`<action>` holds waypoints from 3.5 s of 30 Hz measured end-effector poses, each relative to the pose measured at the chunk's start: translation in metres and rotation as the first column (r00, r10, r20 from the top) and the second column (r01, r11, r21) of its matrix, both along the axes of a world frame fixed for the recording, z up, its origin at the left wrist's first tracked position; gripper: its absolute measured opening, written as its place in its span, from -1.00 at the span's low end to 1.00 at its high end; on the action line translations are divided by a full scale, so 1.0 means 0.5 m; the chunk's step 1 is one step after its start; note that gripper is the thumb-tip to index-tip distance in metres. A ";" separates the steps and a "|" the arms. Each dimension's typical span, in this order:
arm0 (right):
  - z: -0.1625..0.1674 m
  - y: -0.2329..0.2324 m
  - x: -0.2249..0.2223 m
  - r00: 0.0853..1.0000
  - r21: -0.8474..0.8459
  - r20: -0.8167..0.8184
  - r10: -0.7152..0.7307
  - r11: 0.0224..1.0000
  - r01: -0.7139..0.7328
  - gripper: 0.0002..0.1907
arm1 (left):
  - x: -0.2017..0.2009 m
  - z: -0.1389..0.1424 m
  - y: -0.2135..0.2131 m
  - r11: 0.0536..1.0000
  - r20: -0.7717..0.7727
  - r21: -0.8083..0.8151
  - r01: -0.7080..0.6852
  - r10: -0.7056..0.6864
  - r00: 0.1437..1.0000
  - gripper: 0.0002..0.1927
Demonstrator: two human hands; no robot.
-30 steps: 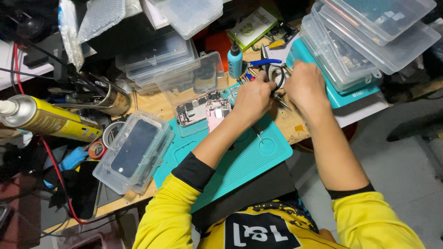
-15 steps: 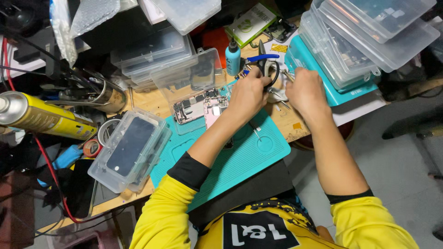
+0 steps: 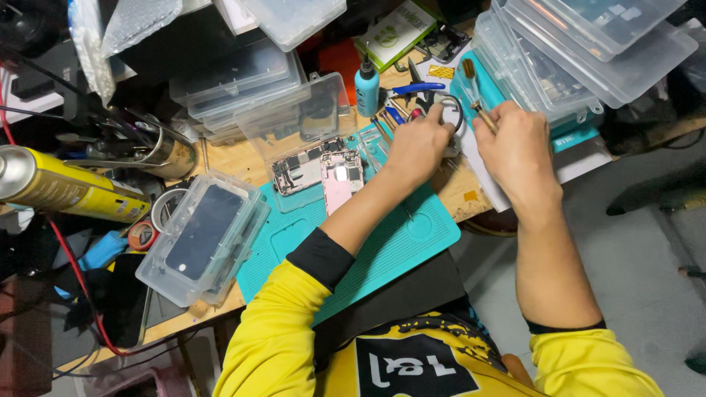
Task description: The person works at a repair bench on a disassembled smartphone, holding the phone frame in one hand while using a screwdriver to unscrew and reposition internal components. They set the phone down, pick up small parts and tools, and continue driving screws along the phone's edge.
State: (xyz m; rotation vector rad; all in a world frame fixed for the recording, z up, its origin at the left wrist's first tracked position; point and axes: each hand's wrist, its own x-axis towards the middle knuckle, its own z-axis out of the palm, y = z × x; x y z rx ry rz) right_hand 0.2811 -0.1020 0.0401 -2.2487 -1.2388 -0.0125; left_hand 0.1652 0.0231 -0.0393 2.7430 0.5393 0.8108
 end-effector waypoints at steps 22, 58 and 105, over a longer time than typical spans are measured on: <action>-0.051 0.029 0.004 0.981 0.057 -0.068 0.183 0.982 -0.179 -0.71 | -0.044 -0.023 -0.012 0.999 -0.072 0.001 0.049 -0.049 0.996 -0.88; -0.016 0.156 -0.189 0.724 0.355 -0.442 0.529 0.845 -0.400 -0.55 | -0.429 0.030 0.026 0.584 0.126 -0.774 -0.245 0.521 0.844 -0.64; 0.090 0.099 -0.345 0.690 0.378 -0.077 0.720 0.661 -0.648 -0.87 | -0.434 0.113 -0.060 0.617 0.661 -0.733 0.286 0.547 0.514 -0.73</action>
